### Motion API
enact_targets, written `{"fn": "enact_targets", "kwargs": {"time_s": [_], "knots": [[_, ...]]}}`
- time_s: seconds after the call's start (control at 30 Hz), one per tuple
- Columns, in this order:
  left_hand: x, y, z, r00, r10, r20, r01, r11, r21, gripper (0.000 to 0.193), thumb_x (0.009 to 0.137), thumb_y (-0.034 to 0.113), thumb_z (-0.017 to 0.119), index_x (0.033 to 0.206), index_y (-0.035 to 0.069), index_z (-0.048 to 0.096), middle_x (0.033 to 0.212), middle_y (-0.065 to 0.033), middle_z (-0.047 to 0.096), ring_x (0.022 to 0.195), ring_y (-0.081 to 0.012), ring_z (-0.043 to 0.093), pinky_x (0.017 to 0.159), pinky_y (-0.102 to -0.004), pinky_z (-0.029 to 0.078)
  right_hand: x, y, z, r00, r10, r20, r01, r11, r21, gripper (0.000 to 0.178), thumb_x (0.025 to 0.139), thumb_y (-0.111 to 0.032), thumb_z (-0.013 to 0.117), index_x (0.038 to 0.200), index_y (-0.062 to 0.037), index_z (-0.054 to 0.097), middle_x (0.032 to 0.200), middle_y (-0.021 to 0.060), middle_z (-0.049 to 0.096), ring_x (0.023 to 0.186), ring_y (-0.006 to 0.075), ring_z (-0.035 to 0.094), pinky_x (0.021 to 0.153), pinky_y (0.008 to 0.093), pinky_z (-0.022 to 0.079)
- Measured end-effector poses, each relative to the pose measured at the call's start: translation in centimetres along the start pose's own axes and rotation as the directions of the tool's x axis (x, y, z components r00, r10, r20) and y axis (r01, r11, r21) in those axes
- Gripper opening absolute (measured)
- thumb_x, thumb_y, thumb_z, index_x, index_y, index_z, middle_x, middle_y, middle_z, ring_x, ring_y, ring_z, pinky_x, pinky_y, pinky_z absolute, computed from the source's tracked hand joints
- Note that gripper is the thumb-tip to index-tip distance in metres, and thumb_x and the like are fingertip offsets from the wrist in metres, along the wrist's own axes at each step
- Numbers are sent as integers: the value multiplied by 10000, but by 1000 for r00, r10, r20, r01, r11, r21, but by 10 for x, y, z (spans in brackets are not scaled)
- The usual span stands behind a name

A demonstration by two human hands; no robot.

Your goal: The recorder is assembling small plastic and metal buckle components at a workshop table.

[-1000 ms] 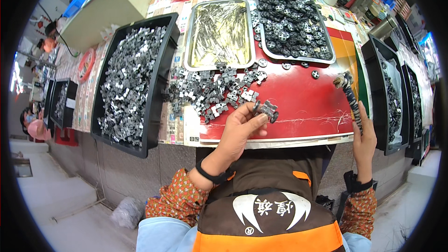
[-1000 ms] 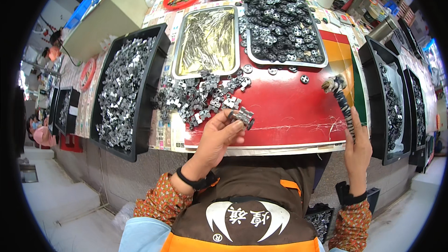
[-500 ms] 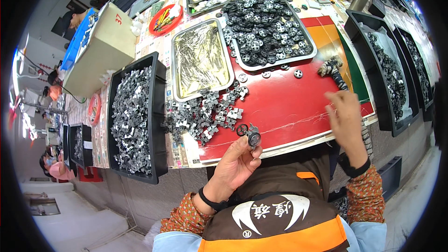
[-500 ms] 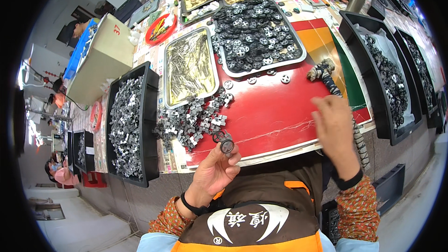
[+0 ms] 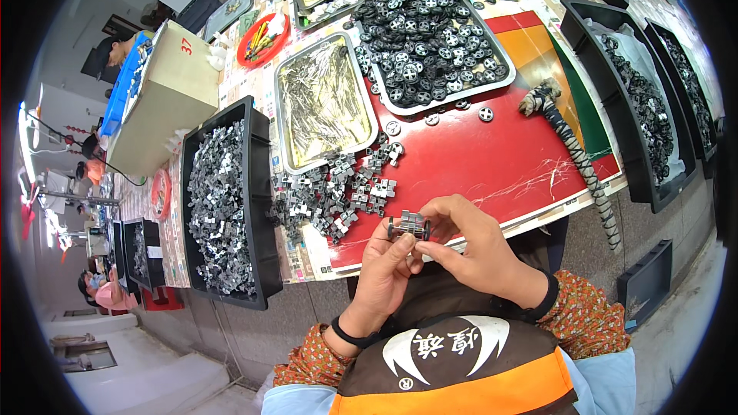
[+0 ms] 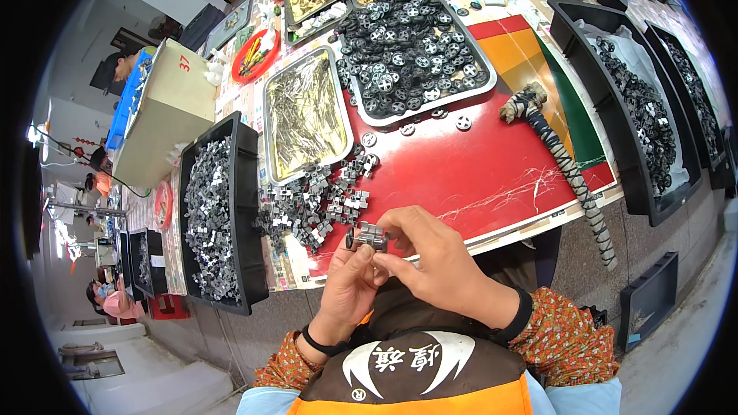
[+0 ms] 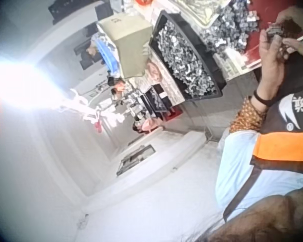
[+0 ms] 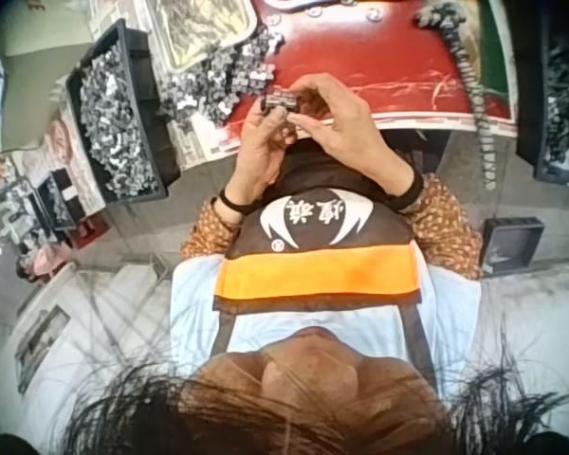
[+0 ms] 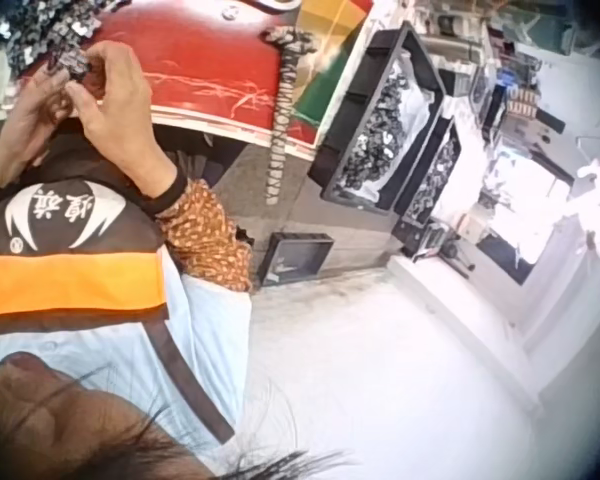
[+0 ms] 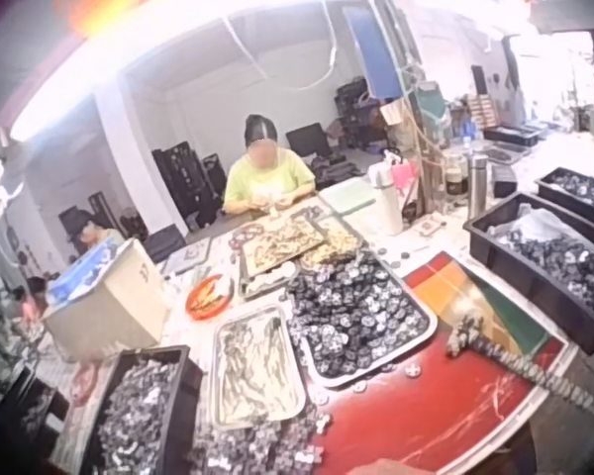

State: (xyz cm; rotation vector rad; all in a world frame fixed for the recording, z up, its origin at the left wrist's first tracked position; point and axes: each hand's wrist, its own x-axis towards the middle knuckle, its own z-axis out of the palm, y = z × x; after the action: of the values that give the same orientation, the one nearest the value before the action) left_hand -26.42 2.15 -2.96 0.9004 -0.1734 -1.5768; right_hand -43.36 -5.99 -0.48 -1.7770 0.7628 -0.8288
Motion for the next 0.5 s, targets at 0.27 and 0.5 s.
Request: {"fn": "enact_targets", "kwargs": {"time_s": [0.27, 0.5], "knots": [[0, -9, -7, 961, 277, 26, -268, 895, 356, 199, 968, 75, 760, 1090, 86, 603, 1011, -3, 684, 793, -45, 606, 639, -206, 503, -15, 24, 16, 973, 229, 11, -194, 799, 570, 418, 906, 25, 772, 1254, -42, 549, 1151, 57, 640, 1037, 133, 676, 887, 297, 579], [0, -10, -10, 966, 257, 32, -253, 914, 318, 183, 991, 105, 743, 1115, 73, 612, 987, 2, 680, 790, -45, 605, 643, -211, 498, -17, 30, 17, 974, 222, 37, -200, 778, 596, 428, 879, 105, 759, 1212, -43, 534, 1204, 83, 586, 1084, 140, 650, 961, 315, 575]]}}
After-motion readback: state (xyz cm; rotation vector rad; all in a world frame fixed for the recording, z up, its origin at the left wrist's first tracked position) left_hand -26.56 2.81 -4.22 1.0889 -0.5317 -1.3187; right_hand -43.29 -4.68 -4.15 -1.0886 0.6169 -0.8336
